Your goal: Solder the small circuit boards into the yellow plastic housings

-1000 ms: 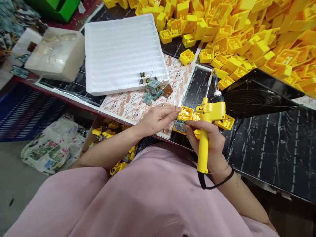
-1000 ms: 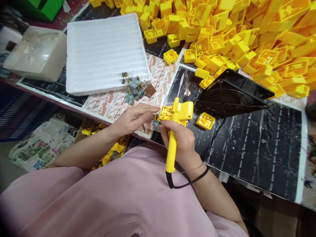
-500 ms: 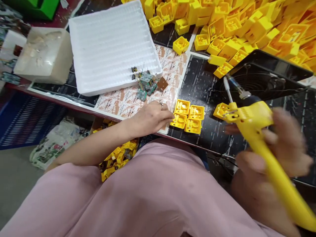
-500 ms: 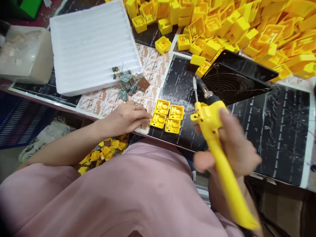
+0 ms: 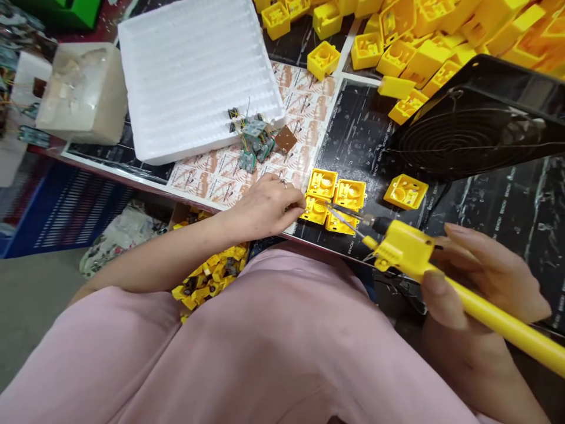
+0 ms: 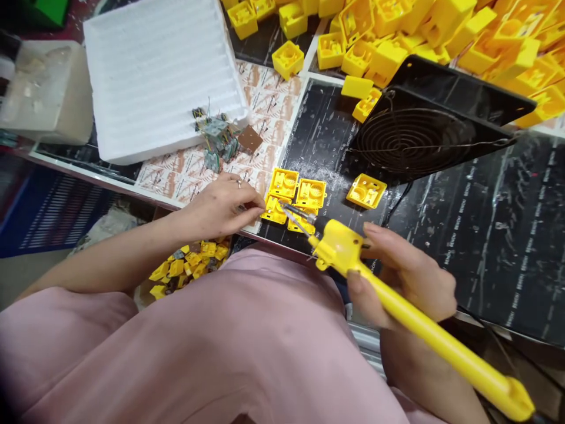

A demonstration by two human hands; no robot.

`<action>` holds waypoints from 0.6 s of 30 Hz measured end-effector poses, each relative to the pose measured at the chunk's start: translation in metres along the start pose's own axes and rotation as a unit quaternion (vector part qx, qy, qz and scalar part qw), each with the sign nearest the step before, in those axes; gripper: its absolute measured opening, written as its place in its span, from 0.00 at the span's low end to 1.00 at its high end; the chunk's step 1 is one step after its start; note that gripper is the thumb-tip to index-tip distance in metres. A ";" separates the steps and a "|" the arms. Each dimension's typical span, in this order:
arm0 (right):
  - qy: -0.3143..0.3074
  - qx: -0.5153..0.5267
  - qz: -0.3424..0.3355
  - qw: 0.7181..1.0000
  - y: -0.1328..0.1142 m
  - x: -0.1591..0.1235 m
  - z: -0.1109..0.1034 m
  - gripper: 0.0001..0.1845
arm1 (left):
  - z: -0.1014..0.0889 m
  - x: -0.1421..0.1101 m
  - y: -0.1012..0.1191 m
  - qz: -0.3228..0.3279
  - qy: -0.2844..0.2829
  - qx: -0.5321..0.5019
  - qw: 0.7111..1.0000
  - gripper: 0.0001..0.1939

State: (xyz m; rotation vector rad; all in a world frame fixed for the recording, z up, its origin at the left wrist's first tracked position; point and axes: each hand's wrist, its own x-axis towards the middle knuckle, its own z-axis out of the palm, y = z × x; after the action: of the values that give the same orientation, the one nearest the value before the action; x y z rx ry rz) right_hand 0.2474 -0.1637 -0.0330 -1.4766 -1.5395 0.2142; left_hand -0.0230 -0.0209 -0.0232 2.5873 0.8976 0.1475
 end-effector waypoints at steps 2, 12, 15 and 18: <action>-0.046 -0.002 -0.089 0.995 -0.007 0.006 -0.003 0.22 | -0.002 0.005 0.003 -0.015 -0.022 0.015 1.000 0.10; -0.171 0.030 -0.163 0.971 -0.008 0.019 0.008 0.11 | -0.017 0.022 0.015 -0.060 -0.149 0.095 0.982 0.12; -0.186 0.005 -0.190 0.964 -0.012 0.023 0.007 0.15 | -0.018 0.024 0.015 -0.060 -0.162 0.102 0.980 0.11; -0.205 -0.012 -0.218 0.954 -0.017 0.029 0.007 0.13 | -0.020 0.028 0.017 -0.064 -0.178 0.111 0.976 0.11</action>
State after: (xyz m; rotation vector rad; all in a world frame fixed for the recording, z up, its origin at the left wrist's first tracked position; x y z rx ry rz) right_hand 0.2364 -0.1406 -0.0106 -1.1129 -2.1666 0.2502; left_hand 0.0041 -0.0091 0.0008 2.6222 0.9830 -0.4633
